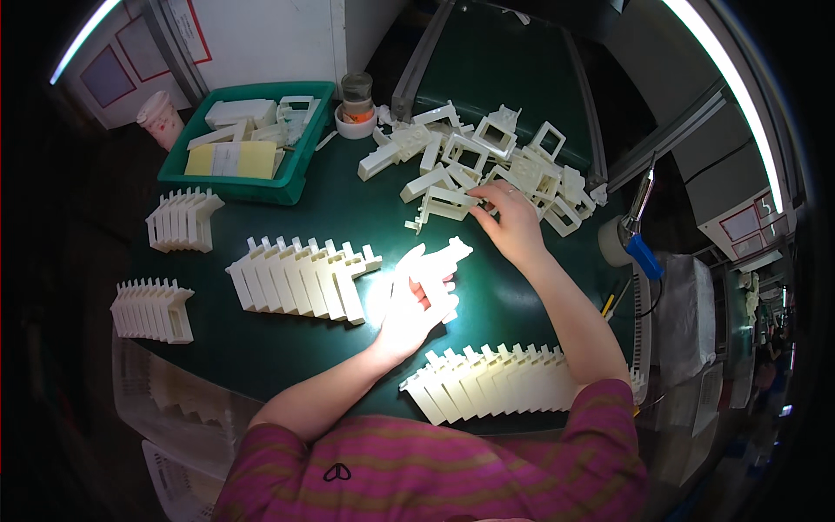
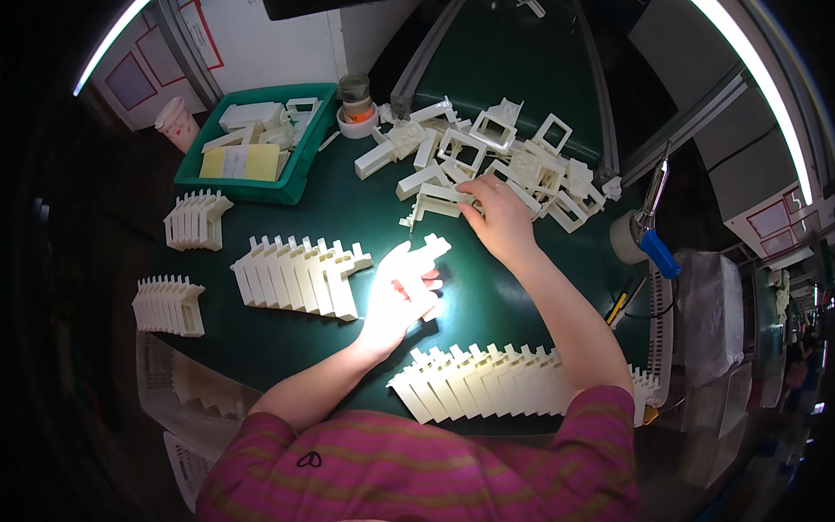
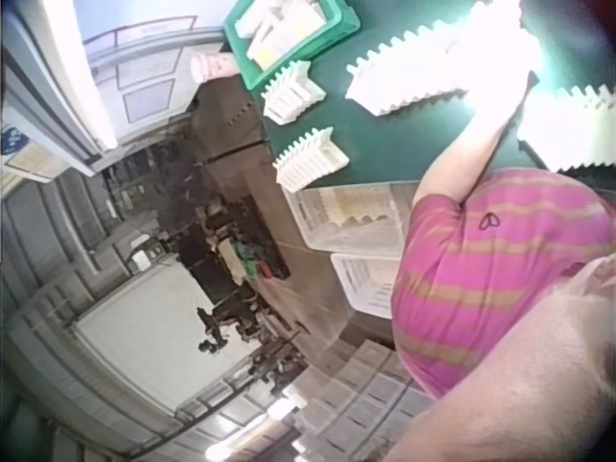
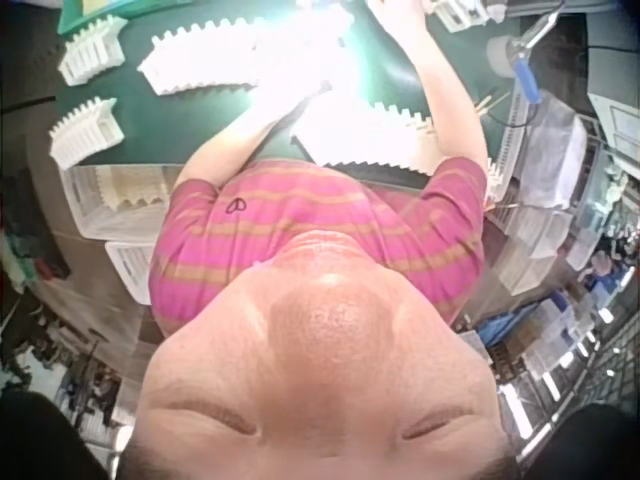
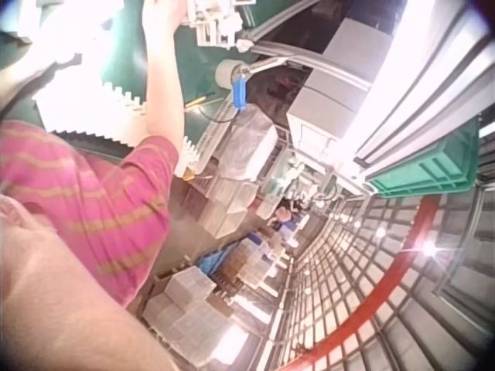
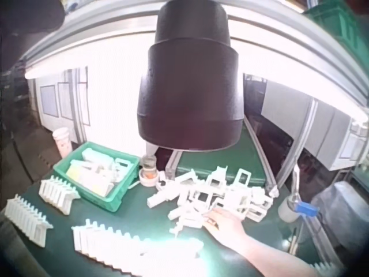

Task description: The person assembles modular plastic components on a workbench, then secures them with screws using an electric screwdriver.

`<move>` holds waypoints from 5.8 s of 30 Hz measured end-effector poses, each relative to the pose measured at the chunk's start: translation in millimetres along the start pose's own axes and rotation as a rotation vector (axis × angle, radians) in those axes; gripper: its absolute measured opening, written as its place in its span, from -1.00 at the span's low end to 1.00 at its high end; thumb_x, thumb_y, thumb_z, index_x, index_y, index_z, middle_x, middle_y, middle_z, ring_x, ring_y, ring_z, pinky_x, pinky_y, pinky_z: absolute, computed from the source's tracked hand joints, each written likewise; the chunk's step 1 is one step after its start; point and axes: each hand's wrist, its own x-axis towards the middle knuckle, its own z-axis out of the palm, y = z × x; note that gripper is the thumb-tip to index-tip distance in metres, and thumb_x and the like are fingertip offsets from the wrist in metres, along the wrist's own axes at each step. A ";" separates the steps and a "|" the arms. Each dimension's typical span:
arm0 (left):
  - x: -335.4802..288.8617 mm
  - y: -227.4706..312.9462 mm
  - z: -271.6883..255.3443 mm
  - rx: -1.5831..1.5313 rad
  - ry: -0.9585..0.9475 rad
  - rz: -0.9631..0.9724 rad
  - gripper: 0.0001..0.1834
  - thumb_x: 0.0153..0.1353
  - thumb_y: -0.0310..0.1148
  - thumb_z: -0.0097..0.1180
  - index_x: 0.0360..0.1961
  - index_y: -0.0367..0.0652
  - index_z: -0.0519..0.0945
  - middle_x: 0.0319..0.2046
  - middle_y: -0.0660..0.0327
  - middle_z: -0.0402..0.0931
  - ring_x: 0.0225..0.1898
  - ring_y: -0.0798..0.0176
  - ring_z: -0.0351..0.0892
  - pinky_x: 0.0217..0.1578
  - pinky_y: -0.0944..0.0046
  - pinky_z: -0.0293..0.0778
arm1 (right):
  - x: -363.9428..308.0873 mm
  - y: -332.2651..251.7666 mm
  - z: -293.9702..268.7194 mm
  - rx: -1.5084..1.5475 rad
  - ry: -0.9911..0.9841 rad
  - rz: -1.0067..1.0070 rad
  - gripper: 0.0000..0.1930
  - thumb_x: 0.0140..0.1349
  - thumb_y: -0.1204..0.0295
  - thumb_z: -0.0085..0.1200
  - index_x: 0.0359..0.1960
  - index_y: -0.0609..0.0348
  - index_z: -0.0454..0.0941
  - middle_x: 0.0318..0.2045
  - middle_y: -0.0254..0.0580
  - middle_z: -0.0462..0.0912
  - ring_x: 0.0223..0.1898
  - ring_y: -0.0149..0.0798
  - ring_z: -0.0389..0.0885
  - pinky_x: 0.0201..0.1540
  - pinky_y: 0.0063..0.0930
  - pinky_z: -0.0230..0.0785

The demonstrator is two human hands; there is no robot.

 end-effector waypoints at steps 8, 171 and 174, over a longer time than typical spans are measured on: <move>-3.7 -0.2 -8.3 0.000 -0.043 -0.026 -0.07 0.07 -0.64 0.14 0.35 0.05 -0.13 0.09 0.06 0.28 0.06 0.21 0.37 0.07 0.17 0.39 | 15.1 16.4 31.6 -0.486 -0.069 -0.244 -0.74 0.07 0.41 0.14 -0.21 0.23 0.46 -0.36 -0.19 0.53 -0.29 -0.18 0.58 -0.33 -0.36 0.47; -15.6 107.0 -36.8 -0.039 0.054 0.218 -0.21 0.11 -0.61 0.06 0.31 -0.03 -0.05 0.09 0.10 0.25 0.13 0.24 0.31 0.12 0.21 0.33 | -43.1 -85.8 33.0 0.609 -0.048 -0.417 -0.73 -0.08 0.65 0.24 -0.27 0.20 0.61 -0.10 -0.02 0.54 -0.10 -0.12 0.57 -0.05 -0.39 0.45; -19.5 105.6 -35.0 0.014 0.062 0.228 -0.19 0.08 -0.64 0.05 0.32 -0.01 -0.03 0.04 0.12 0.31 0.11 0.23 0.34 0.10 0.23 0.35 | -45.5 -89.5 31.3 0.643 -0.068 -0.425 -0.71 -0.09 0.69 0.23 -0.26 0.21 0.59 -0.04 0.03 0.48 -0.05 -0.11 0.55 -0.01 -0.37 0.42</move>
